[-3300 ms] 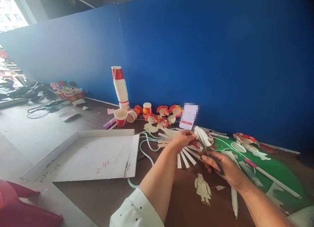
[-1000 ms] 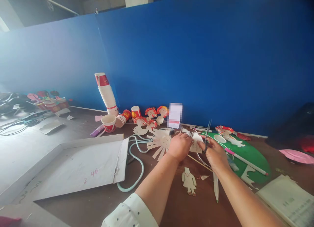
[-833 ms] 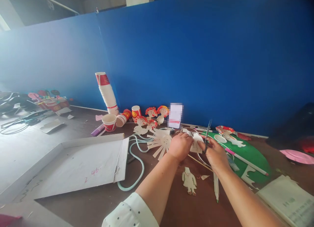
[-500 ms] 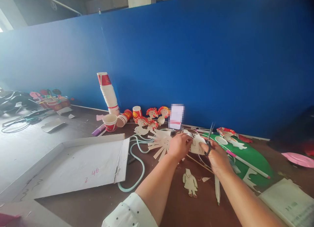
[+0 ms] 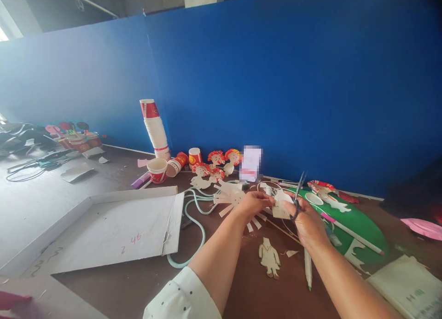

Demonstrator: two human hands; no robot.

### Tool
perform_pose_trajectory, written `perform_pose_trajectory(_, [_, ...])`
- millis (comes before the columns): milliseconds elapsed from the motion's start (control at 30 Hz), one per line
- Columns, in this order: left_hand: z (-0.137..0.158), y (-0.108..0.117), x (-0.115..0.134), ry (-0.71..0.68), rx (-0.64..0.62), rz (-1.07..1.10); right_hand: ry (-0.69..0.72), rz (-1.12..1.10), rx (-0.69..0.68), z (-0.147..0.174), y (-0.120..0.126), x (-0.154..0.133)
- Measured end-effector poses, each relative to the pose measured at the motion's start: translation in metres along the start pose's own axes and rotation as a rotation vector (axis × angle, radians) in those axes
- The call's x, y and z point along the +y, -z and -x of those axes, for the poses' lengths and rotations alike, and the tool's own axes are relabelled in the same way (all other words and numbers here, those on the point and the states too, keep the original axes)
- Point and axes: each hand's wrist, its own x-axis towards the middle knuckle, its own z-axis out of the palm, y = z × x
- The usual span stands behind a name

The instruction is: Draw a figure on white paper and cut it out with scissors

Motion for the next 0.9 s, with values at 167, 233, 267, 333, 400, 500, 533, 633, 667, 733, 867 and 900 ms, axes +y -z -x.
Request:
perform_pose_trajectory(167, [-0.001,-0.001,0.000,0.014,-0.027,0.040,0.015,0.029,0.005,0.005,-0.004,-0.007])
perform_pose_trajectory(233, [-0.002,-0.001,-0.001,0.011,-0.039,0.048,0.024,0.025,0.007,0.006,-0.006,-0.009])
perform_pose_trajectory(267, [-0.002,-0.001,-0.002,0.013,-0.043,0.054,0.026,0.025,0.010,0.007,-0.007,-0.010])
perform_pose_trajectory(333, [-0.003,-0.001,-0.003,0.034,-0.052,0.076,0.023,0.025,0.011,0.007,-0.008,-0.012])
perform_pose_trajectory(400, [-0.003,-0.001,-0.003,0.074,-0.076,0.110,0.012,0.015,0.004,0.008,-0.009,-0.013])
perform_pose_trajectory(500, [-0.005,0.001,-0.006,0.102,-0.114,0.184,0.007,0.000,-0.011,0.008,-0.009,-0.015])
perform_pose_trajectory(533, [-0.006,0.002,-0.007,0.096,-0.122,0.209,0.009,-0.003,-0.012,0.008,-0.009,-0.016])
perform_pose_trajectory(633, [-0.009,0.004,-0.012,0.082,-0.138,0.262,0.017,0.006,-0.011,0.009,-0.010,-0.017])
perform_pose_trajectory(667, [-0.009,0.004,-0.012,0.081,-0.140,0.272,0.019,0.010,-0.010,0.010,-0.011,-0.018])
perform_pose_trajectory(733, [-0.010,0.004,-0.013,0.084,-0.146,0.277,0.023,0.018,-0.006,0.010,-0.011,-0.018])
perform_pose_trajectory(867, [-0.007,0.003,-0.009,0.082,-0.132,0.213,0.026,0.017,-0.003,0.009,-0.010,-0.016])
perform_pose_trajectory(900, [-0.007,0.002,-0.007,0.077,-0.126,0.195,0.026,0.015,-0.006,0.009,-0.010,-0.016])
